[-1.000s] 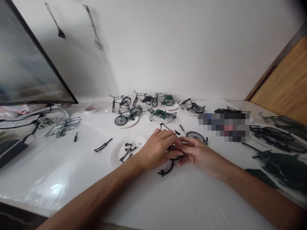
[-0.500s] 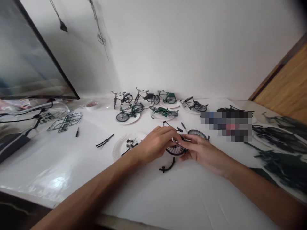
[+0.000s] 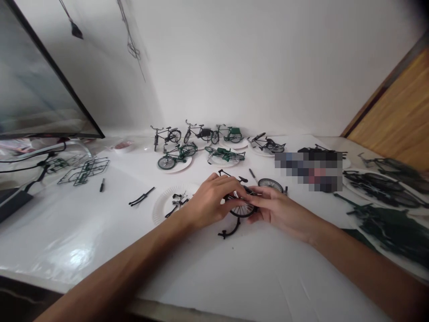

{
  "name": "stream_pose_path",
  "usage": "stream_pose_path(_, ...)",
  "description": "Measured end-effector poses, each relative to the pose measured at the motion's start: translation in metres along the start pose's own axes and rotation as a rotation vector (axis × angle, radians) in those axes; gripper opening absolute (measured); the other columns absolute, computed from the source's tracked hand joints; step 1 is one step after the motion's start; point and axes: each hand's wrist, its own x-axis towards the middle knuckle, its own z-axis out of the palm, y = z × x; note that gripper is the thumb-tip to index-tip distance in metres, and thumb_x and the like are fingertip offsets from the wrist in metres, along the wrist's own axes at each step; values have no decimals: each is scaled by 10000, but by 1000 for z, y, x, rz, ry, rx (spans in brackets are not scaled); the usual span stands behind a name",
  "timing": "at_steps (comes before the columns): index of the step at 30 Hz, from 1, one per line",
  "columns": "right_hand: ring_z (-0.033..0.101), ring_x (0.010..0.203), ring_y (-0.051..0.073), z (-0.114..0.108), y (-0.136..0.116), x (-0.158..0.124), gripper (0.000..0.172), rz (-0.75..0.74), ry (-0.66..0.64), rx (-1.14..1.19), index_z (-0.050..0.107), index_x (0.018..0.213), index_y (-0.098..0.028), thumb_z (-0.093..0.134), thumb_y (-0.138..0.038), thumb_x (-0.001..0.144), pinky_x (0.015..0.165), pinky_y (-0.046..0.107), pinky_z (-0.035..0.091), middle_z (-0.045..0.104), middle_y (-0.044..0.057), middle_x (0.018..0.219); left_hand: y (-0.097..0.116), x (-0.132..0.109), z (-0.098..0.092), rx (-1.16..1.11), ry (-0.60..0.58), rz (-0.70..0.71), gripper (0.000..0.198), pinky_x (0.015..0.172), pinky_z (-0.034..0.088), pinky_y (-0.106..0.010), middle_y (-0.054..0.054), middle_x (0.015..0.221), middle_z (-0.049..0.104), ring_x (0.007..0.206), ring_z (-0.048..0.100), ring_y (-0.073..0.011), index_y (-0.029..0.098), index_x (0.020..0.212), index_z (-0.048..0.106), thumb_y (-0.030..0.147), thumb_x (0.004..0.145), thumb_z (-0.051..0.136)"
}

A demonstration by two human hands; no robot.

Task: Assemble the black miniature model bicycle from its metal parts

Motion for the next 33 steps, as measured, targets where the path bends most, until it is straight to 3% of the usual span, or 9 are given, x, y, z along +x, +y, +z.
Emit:
stream_pose_path(6, 655, 839, 161, 0, 0, 1, 169, -13, -6, 10, 740, 1002, -192, 763, -259, 849, 692, 298, 628, 677, 47, 989, 2, 2, 7, 41, 3, 21, 42, 806, 372, -317, -16, 981, 696, 914, 625, -165, 196, 981, 622, 186, 992, 582)
stream_pose_path(11, 651, 800, 144, 1, -2, 1, 166, -3, -9, 11, 742, 1000, -179, 758, -266, 859, 680, 270, 614, 687, 50, 977, -1, 1, -2, 9, -13, -8, 110, 850, 387, -319, -32, 1034, 691, 964, 631, -167, 204, 1021, 604, 134, 1012, 519)
stream_pose_path(17, 660, 785, 149, 0, 1, 0, 181, -14, 1, 5, 740, 1009, -197, 774, -259, 843, 688, 288, 618, 683, 42, 979, 6, 1, 1, 20, -7, -70, 98, 862, 398, -337, -27, 987, 693, 930, 624, -186, 204, 1023, 610, 281, 968, 636)
stream_pose_path(26, 636, 813, 146, -1, -1, 3, 178, -10, -6, -5, 745, 1006, -187, 763, -270, 850, 695, 286, 610, 673, 49, 991, 2, 0, 12, 45, 83, -12, 73, 807, 388, -321, -19, 960, 705, 910, 611, -168, 200, 972, 614, 205, 1012, 553)
stream_pose_path(33, 643, 783, 141, -2, -3, 3, 212, 22, -7, 3, 750, 1021, -171, 780, -273, 838, 650, 257, 587, 701, 64, 972, 5, 0, 9, -38, 107, -134, 63, 822, 390, -331, 17, 909, 720, 842, 620, -158, 215, 944, 621, 155, 959, 632)
